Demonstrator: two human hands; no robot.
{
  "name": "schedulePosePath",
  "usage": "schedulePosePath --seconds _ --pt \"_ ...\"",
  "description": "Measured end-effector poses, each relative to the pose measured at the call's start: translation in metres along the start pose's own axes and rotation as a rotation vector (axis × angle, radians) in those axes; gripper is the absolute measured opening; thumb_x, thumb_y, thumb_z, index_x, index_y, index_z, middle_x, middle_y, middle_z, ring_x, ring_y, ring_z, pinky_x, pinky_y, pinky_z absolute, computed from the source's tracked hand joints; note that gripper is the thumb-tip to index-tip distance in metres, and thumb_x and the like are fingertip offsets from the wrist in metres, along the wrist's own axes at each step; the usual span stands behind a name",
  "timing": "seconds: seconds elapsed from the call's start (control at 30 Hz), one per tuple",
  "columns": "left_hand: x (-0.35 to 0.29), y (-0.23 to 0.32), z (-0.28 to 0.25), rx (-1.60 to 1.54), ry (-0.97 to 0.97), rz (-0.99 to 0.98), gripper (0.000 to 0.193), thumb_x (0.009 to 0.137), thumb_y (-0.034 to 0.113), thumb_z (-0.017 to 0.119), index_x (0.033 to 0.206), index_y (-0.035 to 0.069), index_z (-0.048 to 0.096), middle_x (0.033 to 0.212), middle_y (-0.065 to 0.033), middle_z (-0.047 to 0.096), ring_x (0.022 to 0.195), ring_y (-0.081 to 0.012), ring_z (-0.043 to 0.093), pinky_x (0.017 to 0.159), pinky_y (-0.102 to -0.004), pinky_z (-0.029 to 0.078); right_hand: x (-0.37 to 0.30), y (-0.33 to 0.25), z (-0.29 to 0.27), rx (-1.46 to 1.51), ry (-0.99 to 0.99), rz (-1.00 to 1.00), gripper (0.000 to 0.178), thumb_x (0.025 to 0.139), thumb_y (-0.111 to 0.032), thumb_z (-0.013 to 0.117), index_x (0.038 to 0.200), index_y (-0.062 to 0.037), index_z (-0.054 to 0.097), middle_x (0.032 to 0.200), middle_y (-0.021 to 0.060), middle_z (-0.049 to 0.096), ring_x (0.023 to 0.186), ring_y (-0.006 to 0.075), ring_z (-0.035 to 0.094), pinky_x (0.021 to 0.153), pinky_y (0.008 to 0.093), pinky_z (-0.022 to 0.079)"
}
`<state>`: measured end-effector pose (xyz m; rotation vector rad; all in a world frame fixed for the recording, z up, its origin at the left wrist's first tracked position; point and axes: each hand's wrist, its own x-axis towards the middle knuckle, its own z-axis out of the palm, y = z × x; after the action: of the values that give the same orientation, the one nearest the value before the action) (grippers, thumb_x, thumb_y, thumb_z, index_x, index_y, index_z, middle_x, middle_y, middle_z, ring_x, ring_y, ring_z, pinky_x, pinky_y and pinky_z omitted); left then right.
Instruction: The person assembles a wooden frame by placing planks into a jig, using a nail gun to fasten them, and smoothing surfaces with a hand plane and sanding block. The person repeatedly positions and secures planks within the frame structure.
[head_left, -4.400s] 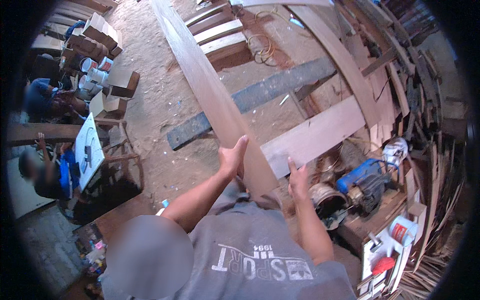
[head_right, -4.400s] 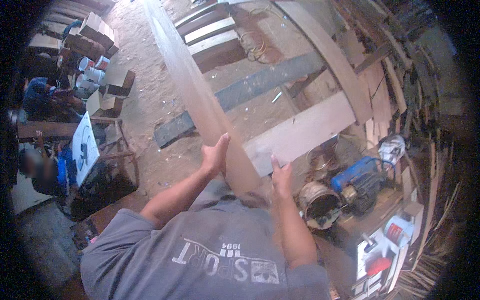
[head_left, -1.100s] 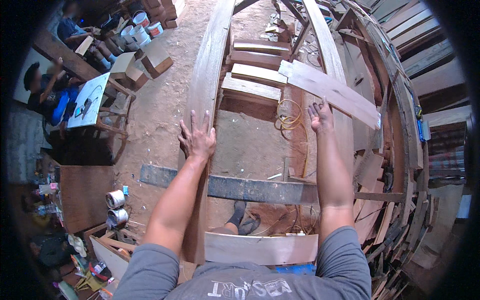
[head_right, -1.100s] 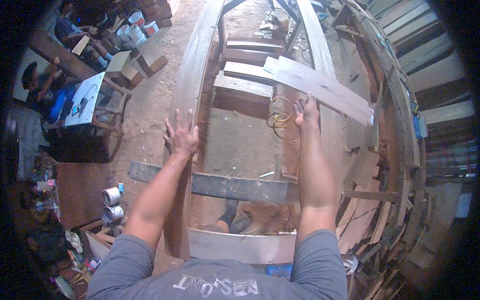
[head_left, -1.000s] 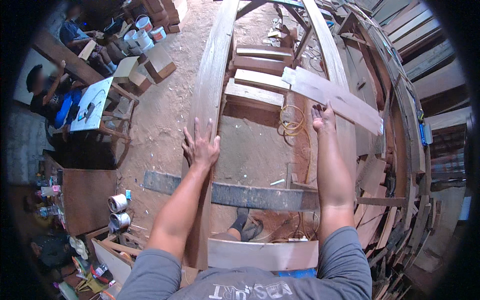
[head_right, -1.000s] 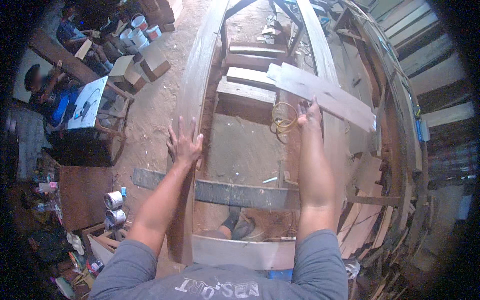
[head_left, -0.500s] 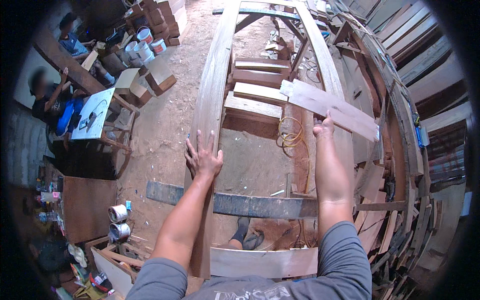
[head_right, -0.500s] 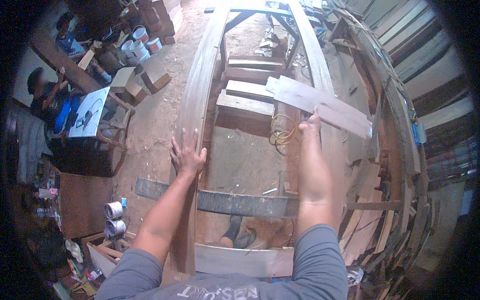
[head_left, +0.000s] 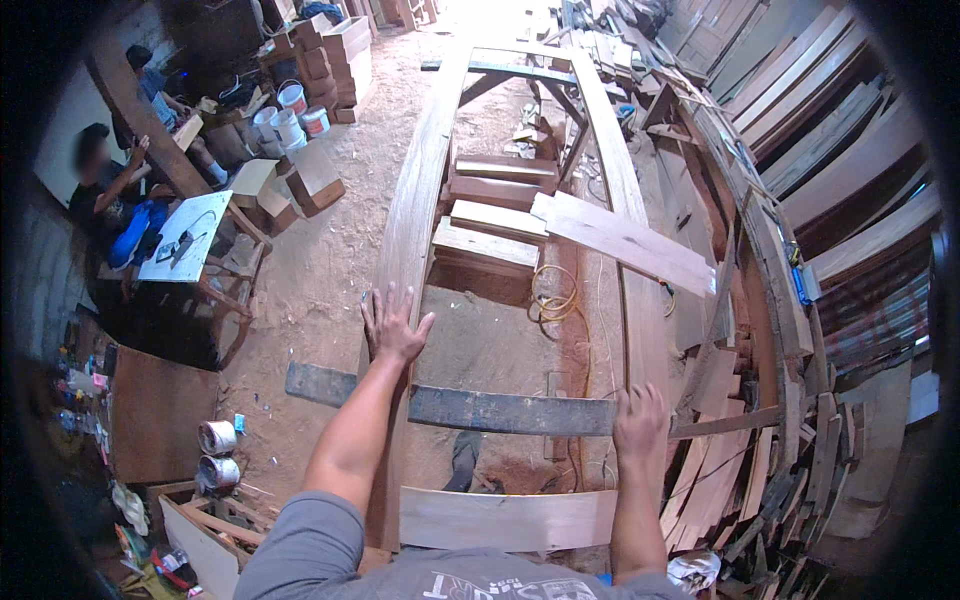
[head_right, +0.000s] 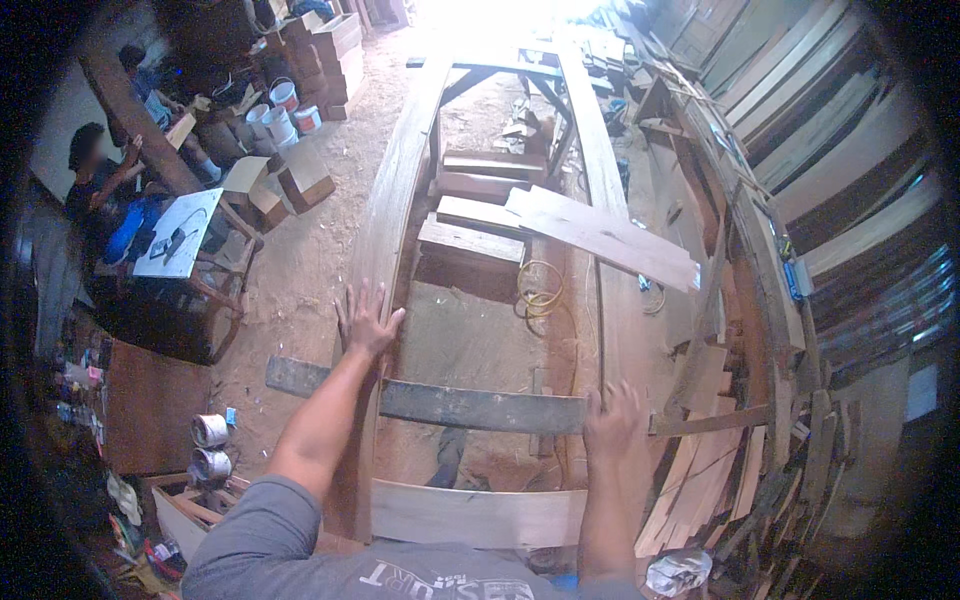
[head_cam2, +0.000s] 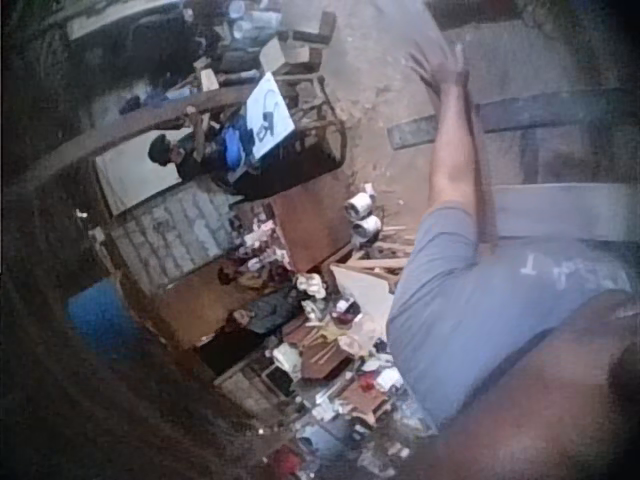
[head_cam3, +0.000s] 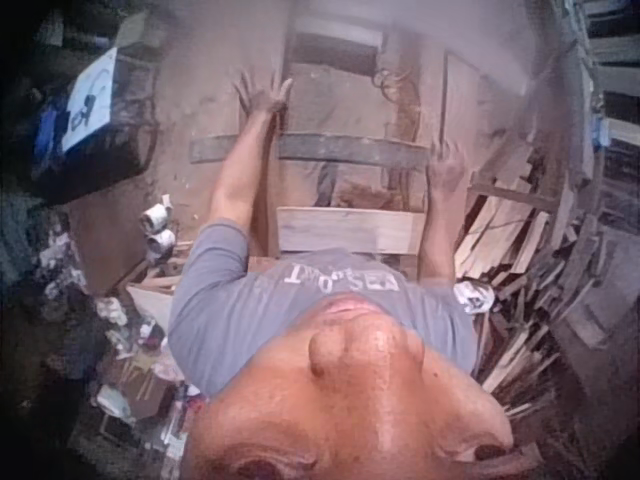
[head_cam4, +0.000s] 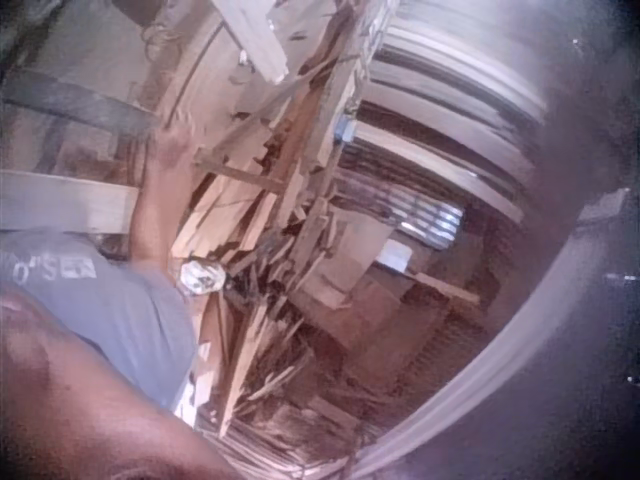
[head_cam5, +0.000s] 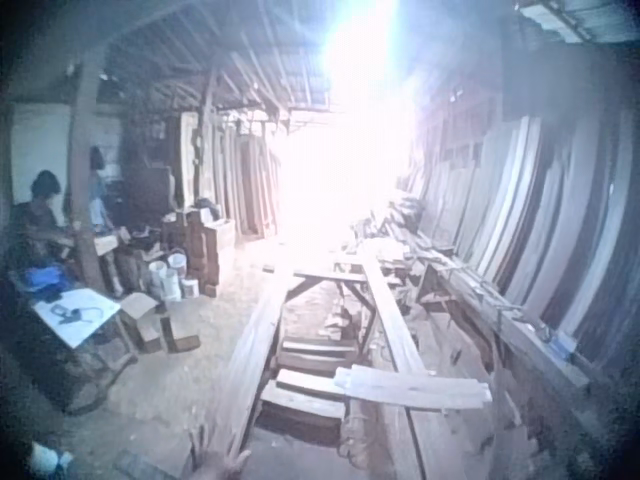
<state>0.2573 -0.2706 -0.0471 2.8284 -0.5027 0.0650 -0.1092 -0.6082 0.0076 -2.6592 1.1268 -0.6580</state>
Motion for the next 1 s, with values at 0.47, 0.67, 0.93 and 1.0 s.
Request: schedulePosePath --seconds 0.47,0.67,0.93,1.0 --pt "-0.26 -0.024 -0.062 -0.221 -0.001 -0.314 0.108 0.066 0.04 0.096 0.159 0.029 0.042 0.154 -0.0349 0.034 0.141 -0.0541 0.039 0.113 -0.0633 0.038 -0.141 0.082 -0.115 0.158 -0.293 0.553 0.082 0.095 -0.055 0.07 0.145 0.0075 0.052 0.137 0.0303 0.063 0.131 0.0439 0.059 0.11 0.0476 0.047" --pt "-0.259 -0.063 -0.049 -0.054 0.054 -0.221 0.111 0.068 0.044 0.094 0.162 0.03 0.036 0.149 -0.0313 0.038 0.134 -0.0531 0.046 0.11 -0.0621 0.041 -0.162 0.067 -0.105 0.144 -0.277 0.55 0.085 0.095 -0.055 0.07 0.15 0.0056 0.047 0.146 0.0292 0.056 0.136 0.046 0.054 0.113 0.049 0.043" --pt "-0.168 -0.035 -0.034 0.06 -0.029 -0.069 0.088 0.09 0.072 0.062 0.161 0.025 0.042 0.172 -0.0259 0.017 0.159 -0.0497 0.006 0.122 -0.0725 0.002 -0.113 0.021 -0.051 -0.285 -0.175 0.191 0.07 0.101 -0.047 0.062 0.154 -0.0043 0.046 0.163 0.0236 0.038 0.154 0.0434 0.027 0.125 0.057 0.021" --pt "-0.121 -0.033 -0.016 0.042 0.034 -0.009 0.088 0.09 0.074 0.06 0.16 0.023 0.044 0.17 -0.0264 0.022 0.158 -0.0493 0.009 0.123 -0.0719 0.001 -0.06 0.01 -0.02 0.061 -0.095 0.04 0.068 0.103 -0.048 0.061 0.149 0.0002 0.049 0.158 0.0257 0.043 0.148 0.0404 0.04 0.121 0.0555 0.031"
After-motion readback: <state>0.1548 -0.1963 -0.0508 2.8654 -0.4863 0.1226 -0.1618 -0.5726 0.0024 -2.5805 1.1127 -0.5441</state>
